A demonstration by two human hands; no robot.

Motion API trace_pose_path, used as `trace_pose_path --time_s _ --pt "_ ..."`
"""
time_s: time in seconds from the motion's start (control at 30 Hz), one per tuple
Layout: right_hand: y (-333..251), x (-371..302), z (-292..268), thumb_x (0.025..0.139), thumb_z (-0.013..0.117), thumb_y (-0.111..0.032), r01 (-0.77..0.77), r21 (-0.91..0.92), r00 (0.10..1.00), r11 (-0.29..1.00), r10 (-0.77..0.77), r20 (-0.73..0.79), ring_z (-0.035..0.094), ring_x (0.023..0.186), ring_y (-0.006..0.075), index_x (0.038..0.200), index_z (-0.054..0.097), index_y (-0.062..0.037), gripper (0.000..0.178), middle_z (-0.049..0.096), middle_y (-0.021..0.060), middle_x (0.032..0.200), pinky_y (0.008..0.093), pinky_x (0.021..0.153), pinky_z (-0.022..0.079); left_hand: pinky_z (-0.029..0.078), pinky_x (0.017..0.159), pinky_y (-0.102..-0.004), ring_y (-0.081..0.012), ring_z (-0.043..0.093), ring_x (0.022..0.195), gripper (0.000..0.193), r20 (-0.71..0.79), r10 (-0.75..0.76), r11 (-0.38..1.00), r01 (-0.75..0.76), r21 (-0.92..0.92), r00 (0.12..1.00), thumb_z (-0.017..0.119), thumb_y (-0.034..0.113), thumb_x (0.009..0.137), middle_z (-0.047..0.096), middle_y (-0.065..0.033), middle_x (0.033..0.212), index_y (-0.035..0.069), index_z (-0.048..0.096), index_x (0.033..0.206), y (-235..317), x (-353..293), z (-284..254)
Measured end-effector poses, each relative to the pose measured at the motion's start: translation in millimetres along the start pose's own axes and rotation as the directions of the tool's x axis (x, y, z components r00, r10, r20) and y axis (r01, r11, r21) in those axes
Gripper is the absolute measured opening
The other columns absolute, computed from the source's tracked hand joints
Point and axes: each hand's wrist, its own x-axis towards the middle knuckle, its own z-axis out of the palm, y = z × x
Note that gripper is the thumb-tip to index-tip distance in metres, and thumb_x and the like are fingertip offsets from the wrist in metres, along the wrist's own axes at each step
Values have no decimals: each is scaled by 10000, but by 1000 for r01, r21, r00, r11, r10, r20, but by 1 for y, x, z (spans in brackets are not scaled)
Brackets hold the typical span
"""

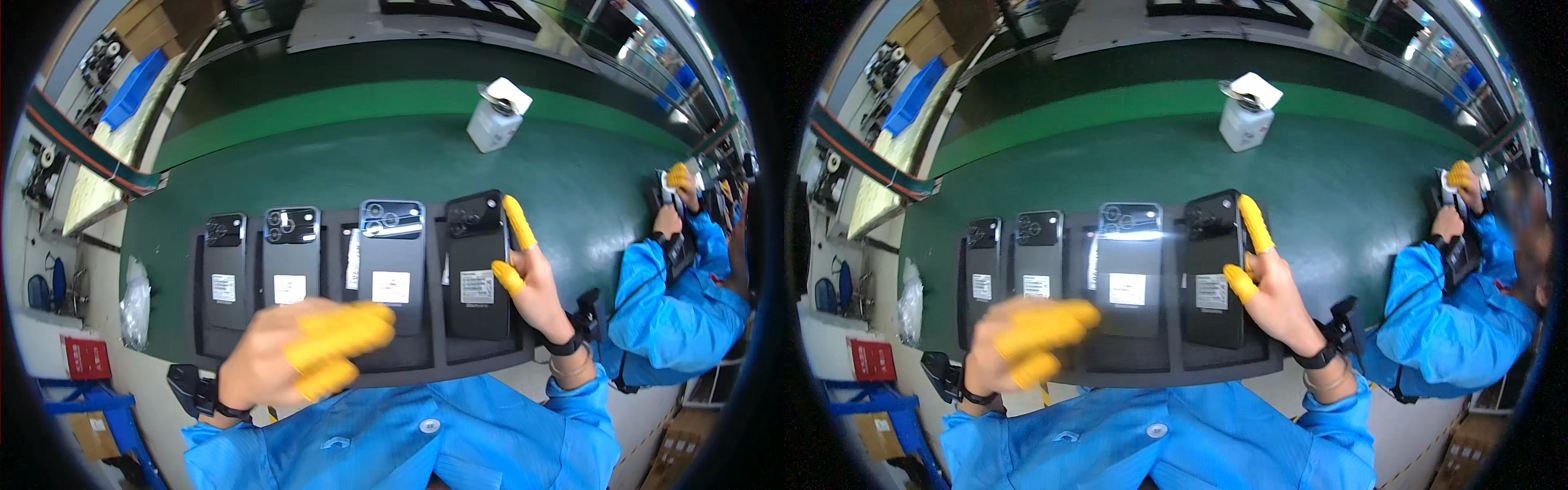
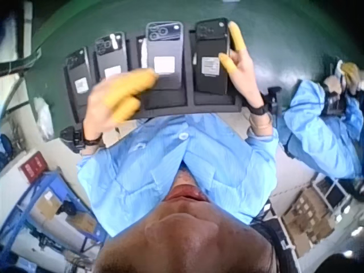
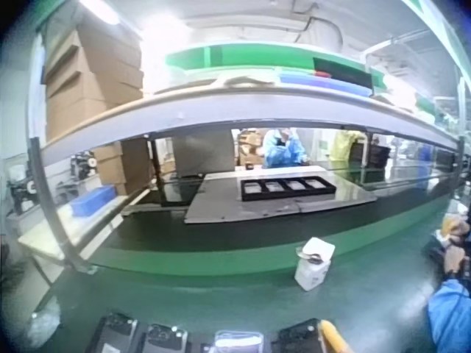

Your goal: Cleaning and inspecting the back surface of multiple mobile phones on an assembly line.

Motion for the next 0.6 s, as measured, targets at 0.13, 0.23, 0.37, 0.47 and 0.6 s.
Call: trace_pose_path --time_s 0.13,0.23,0.37,0.47,0.6 --pt "-12 -3 -4 843 588 -26 72 -310 997 948 -77 -3 433 476 129 1457 247 -44 703 481 50 560 295 487 384 462 909 -368 -315 593 1058 339 -468 -345 793 520 318 813 612 66 838 611 -167 1166 9 596 1172 -13 -58 -34" --pt "-11 5 -18 852 623 -64 203 -499 962 842 -266 -57 449 393 180 1241 570 -30 394 497 121 514 307 434 359 371 1000 -346 -306 530 1151 350 -671 -433 425 793 437 602 508 152 944 566 -162 1251 6 527 1262 -14 -108 -55" --pt "-36 2 -28 853 604 -28 130 -456 961 880 -226 -162 447 420 90 1189 616 -33 337 469 25 500 253 431 344 407 932 -371 -327 539 1072 325 -794 -466 181 920 346 390 492 198 966 581 -181 1172 4 556 1219 -35 -173 -57" --pt "-56 1 -28 848 602 -29 149 -466 962 872 -238 -137 447 417 94 1191 609 -15 344 477 20 502 246 439 351 435 894 -361 -337 588 990 313 -705 -652 413 910 -20 280 502 213 962 625 -185 1087 -29 600 1136 -47 -183 -50" --pt "-77 7 -15 815 623 -40 283 -533 939 797 -344 -17 456 423 122 1177 610 1 364 458 34 508 271 447 350 455 816 -383 -365 598 928 293 -794 -554 303 949 90 252 529 221 944 632 -208 1002 -22 622 1077 -48 -164 -36"
